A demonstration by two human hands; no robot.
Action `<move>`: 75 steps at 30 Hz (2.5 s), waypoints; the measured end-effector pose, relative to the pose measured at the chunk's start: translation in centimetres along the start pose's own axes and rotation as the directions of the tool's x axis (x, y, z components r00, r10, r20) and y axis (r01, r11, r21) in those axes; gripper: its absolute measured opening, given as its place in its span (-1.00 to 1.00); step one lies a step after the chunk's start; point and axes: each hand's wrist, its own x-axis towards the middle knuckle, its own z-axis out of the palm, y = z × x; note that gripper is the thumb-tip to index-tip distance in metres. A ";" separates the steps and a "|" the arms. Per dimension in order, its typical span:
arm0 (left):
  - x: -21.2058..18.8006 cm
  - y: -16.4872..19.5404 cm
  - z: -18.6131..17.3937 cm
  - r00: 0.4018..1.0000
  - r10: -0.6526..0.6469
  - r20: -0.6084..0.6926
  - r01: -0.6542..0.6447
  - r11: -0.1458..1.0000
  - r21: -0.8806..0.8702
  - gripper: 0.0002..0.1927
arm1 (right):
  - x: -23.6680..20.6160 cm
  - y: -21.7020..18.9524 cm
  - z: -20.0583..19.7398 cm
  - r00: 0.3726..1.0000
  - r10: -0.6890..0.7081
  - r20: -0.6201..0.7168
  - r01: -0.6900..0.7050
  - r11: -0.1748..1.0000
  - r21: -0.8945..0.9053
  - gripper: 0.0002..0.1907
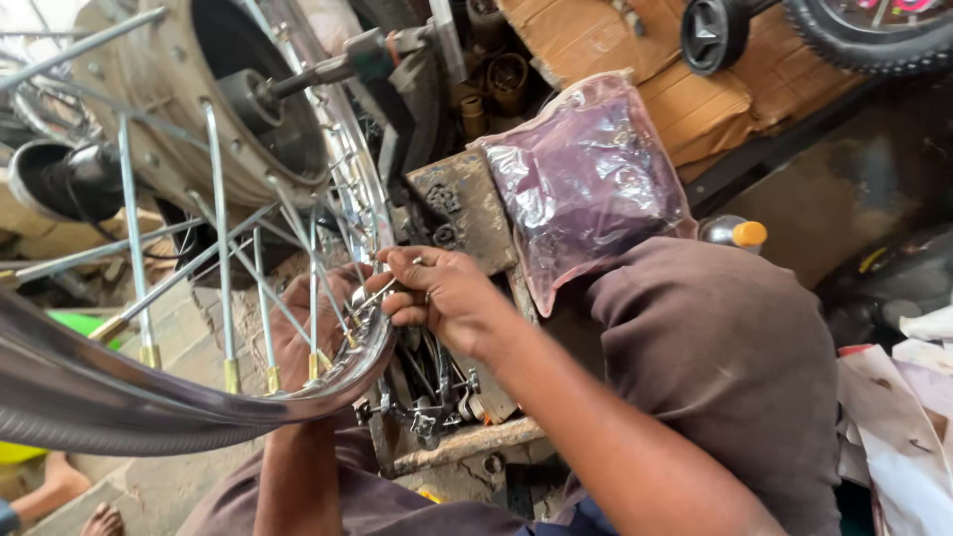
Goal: The person uses a spoke wrench to tighten and loosen the nipples on a bicycle wheel mounted in a truing stand. They rotate the wheel periodically to access different spokes and continue adjusting tension across the rim.
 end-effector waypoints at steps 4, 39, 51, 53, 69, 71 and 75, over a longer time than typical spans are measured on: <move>0.0 0.2 0.9 1.000 0.003 -0.023 0.000 0.995 0.096 -0.77 | -1.4 -0.3 1.1 0.849 -0.402 -0.342 0.356 0.915 -0.190 -0.65; -0.8 1.2 -0.2 0.988 0.017 -0.156 0.035 0.947 0.320 -0.68 | -3.6 3.1 3.9 0.760 -0.642 -0.102 0.556 0.723 -0.409 -0.68; -1.5 1.9 -0.2 0.999 0.049 -0.002 -0.047 0.955 0.293 -0.48 | -5.5 1.5 3.5 0.706 -0.703 -0.082 0.636 0.681 -0.362 -0.50; -1.3 1.5 -0.3 0.996 0.079 0.043 -0.086 0.973 0.214 -0.43 | -5.8 1.9 3.8 0.702 -0.711 -0.038 0.641 0.654 -0.403 -0.49; -1.1 0.2 -2.5 0.995 -0.062 0.081 0.069 0.994 -0.087 -0.41 | -1.7 2.0 2.0 0.941 -0.337 -0.018 0.327 0.925 -0.194 -0.50; -1.2 0.4 -2.3 0.994 -0.088 0.063 0.095 0.986 -0.135 -0.42 | -0.1 1.5 1.6 0.977 -0.210 0.027 0.212 0.969 -0.128 -0.53; -1.2 0.9 -1.6 0.982 -0.165 0.096 0.183 0.955 -0.232 -0.44 | 0.2 2.0 2.1 0.966 -0.240 -0.097 0.226 0.964 -0.137 -0.58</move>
